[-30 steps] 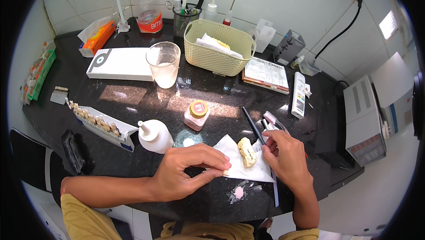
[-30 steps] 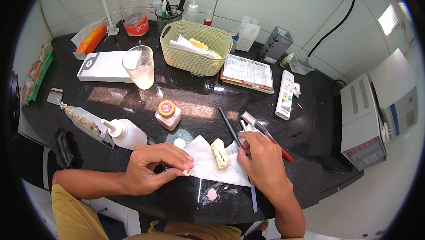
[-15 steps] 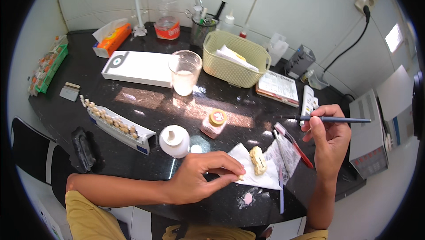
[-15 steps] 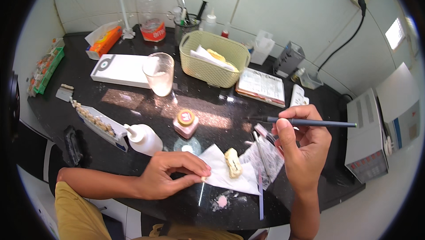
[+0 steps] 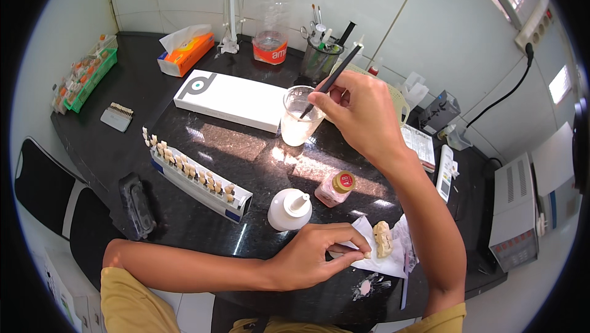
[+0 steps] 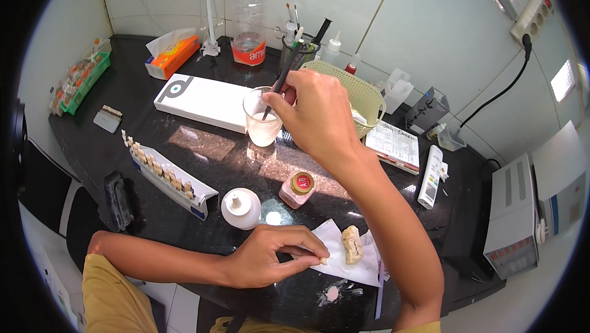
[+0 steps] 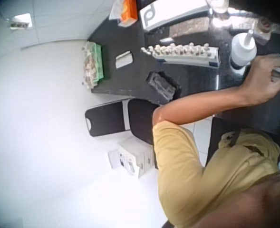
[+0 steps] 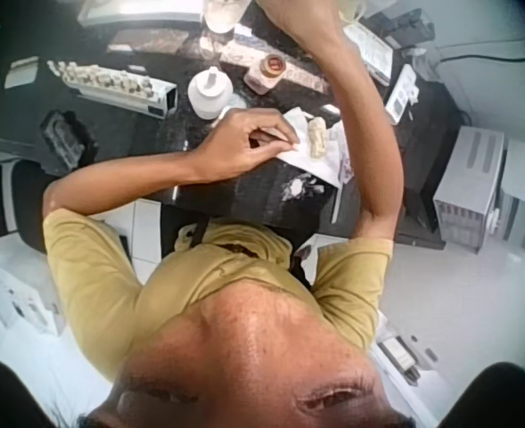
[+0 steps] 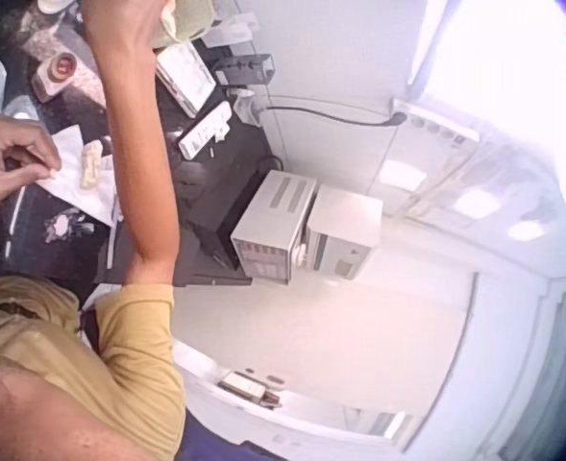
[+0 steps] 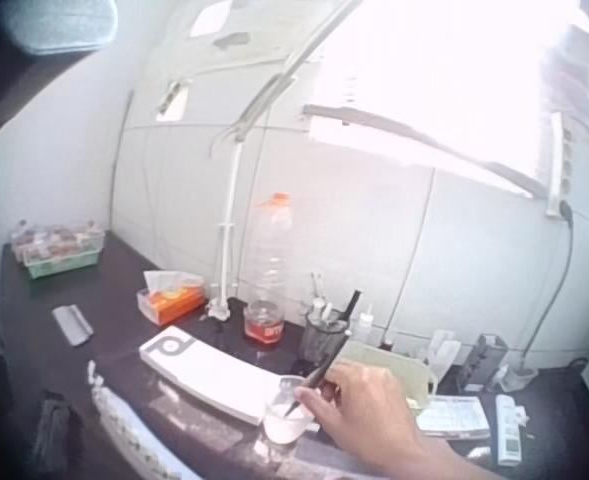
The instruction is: The person applies a pink ceramic paste to a dental crown using a fine brush by dipping the brush into a liquid and mixing it with pink powder on a tile, then fits the crown onto a plaster dental model.
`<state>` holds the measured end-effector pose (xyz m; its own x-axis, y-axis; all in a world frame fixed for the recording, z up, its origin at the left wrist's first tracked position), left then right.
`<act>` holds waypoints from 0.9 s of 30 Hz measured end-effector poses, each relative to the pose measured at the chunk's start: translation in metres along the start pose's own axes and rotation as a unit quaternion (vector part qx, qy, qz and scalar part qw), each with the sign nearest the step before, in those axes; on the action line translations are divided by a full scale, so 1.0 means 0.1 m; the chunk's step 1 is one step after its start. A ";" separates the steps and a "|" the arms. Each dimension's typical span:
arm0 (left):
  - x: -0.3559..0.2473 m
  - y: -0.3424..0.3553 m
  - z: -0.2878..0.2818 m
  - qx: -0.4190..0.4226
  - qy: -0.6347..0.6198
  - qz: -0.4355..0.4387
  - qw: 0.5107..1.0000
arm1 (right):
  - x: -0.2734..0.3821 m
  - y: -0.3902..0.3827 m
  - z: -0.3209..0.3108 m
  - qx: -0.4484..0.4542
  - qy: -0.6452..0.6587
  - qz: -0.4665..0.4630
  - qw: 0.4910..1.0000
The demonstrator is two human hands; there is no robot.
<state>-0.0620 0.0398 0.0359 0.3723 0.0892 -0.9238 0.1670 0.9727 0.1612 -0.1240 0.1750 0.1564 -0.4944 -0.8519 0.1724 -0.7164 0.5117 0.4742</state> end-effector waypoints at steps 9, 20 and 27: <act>0.07 0.03 -0.08 -0.042 0.005 0.017 0.999 | -0.20 -0.79 -1.17 -0.163 0.121 0.028 0.979; 0.15 0.03 -0.04 -0.057 -0.035 -0.038 0.997 | -0.97 -3.24 -0.85 -0.051 0.101 0.337 0.935; 0.15 0.02 -0.05 -0.067 -0.047 -0.043 0.996 | -0.91 -3.10 -0.84 -0.016 0.004 0.288 0.958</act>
<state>-0.0609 0.0440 0.0209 0.4472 -0.0099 -0.8944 0.0801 0.9964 0.0291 0.1846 0.0840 0.0663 -0.7990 -0.4311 0.4192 -0.3117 0.8931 0.3244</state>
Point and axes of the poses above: each hand's wrist, its own y-axis towards the middle knuckle, its own z-axis out of the palm, x = y × z, the point moved 10 cm from there along y, towards the middle knuckle, and after that the axes turned 15 degrees about -y, right-handed, at the moved point
